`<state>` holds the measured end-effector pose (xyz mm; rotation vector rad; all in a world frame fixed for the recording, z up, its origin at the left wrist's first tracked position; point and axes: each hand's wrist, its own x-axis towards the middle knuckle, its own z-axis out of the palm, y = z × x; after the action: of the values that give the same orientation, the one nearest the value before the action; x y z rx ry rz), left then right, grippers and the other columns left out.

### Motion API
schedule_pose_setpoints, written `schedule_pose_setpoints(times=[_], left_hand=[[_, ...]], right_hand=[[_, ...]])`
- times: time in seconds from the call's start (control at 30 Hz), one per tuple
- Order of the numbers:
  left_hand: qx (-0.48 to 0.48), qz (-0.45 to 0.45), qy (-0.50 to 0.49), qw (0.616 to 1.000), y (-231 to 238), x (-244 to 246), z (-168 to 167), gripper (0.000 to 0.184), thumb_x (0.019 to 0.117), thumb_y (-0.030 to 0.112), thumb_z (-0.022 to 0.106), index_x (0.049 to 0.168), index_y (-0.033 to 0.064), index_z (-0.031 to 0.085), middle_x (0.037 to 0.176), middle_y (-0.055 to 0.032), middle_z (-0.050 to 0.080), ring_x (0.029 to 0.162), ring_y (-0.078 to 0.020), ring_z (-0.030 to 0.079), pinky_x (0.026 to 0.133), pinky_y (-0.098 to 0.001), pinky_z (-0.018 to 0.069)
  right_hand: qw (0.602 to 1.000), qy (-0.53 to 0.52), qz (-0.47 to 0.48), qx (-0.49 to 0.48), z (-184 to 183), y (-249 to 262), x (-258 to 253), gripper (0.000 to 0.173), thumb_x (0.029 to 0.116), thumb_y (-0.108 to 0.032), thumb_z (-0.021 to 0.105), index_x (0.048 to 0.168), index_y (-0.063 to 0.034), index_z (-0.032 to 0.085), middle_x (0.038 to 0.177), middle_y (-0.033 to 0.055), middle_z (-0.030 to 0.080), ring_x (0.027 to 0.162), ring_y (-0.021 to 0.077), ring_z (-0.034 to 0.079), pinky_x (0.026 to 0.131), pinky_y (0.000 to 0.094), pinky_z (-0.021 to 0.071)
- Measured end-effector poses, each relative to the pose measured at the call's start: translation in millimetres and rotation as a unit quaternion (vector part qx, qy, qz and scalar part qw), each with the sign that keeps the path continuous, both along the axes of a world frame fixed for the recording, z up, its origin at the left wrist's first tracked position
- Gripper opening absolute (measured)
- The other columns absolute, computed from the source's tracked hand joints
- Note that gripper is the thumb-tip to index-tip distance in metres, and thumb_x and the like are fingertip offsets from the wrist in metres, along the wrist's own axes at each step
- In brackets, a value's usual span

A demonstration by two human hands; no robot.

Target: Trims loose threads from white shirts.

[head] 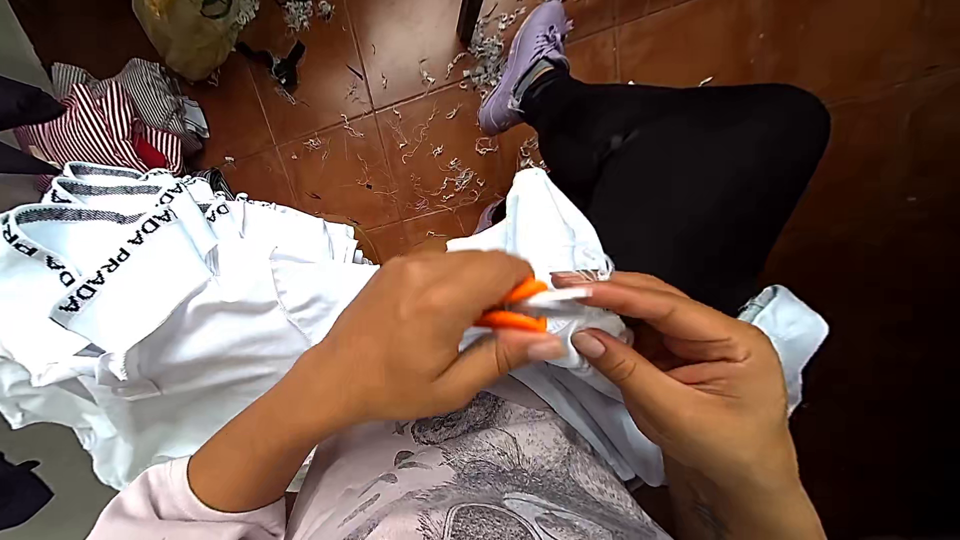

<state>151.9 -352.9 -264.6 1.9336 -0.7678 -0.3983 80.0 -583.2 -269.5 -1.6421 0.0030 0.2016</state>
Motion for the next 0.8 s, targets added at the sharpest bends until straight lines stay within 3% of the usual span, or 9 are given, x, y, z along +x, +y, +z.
schedule_pose_setpoints(times=[0.13,0.43,0.6,0.67,0.73,0.8], left_hand=[[0.074,-0.031,-0.022,0.997,-1.0,-7.8,-8.4,0.032,0.1006,0.037,0.059,0.094,0.0075,0.071,0.07,0.0032,0.058,0.062,-0.0072,0.056,0.052,-0.0259,0.0432],[0.01,-0.053,0.01,0.999,-12.2,-4.7,-22.7,0.03,0.0996,0.031,0.059,0.089,0.0055,0.072,0.07,0.0006,0.063,0.064,-0.0083,0.06,0.054,-0.028,0.0448],[-0.049,-0.034,0.065,0.996,-7.9,-6.1,-40.6,0.03,0.0991,0.029,0.062,0.083,0.0046,0.069,0.064,0.0022,0.057,0.059,-0.0053,0.054,0.053,-0.0256,0.0412],[-0.099,-0.03,0.115,0.988,-4.2,-5.9,-45.3,0.028,0.0975,0.026,0.066,0.094,-0.0012,0.071,0.072,-0.0003,0.063,0.064,-0.0017,0.055,0.057,-0.0199,0.0451],[-0.143,-0.028,0.188,0.971,-1.7,-7.8,-48.7,0.03,0.0915,0.019,0.074,0.106,-0.0069,0.068,0.08,-0.0035,0.064,0.067,0.0009,0.053,0.059,-0.0146,0.0437],[-0.162,-0.004,0.202,0.966,-0.4,-11.0,-49.6,0.021,0.0887,0.008,0.074,0.101,-0.0075,0.069,0.081,-0.006,0.066,0.07,-0.0001,0.057,0.062,-0.0142,0.0468]], right_hand=[[1.0,-0.006,0.006,-0.007,1.8,2.1,0.5,0.038,0.0929,-0.009,0.072,0.131,-0.0098,0.069,0.126,-0.0032,0.068,0.112,0.0087,0.066,0.094,0.0206,0.0576],[0.994,-0.029,0.063,-0.089,4.2,5.0,5.5,0.035,0.0937,-0.01,0.07,0.129,-0.0072,0.07,0.119,-0.0027,0.068,0.108,0.0053,0.066,0.091,0.017,0.0574],[0.982,-0.049,0.103,-0.152,0.8,9.4,10.3,0.038,0.0942,-0.009,0.064,0.131,-0.0035,0.068,0.127,0.0034,0.067,0.116,0.0059,0.064,0.098,0.0175,0.0541],[0.985,-0.027,0.096,-0.138,0.4,12.2,11.4,0.048,0.0947,-0.01,0.066,0.142,-0.004,0.06,0.136,0.0039,0.062,0.114,0.0043,0.064,0.096,0.0168,0.0551],[0.993,0.0,0.078,-0.088,0.0,13.6,13.3,0.068,0.0921,-0.009,0.067,0.155,-0.006,0.043,0.147,0.0035,0.051,0.108,0.0025,0.064,0.09,0.0163,0.0564],[0.998,0.018,0.065,-0.001,0.6,11.0,17.8,0.082,0.091,-0.011,0.072,0.161,-0.0144,0.029,0.153,-0.001,0.045,0.104,0.0047,0.065,0.087,0.0184,0.058]])
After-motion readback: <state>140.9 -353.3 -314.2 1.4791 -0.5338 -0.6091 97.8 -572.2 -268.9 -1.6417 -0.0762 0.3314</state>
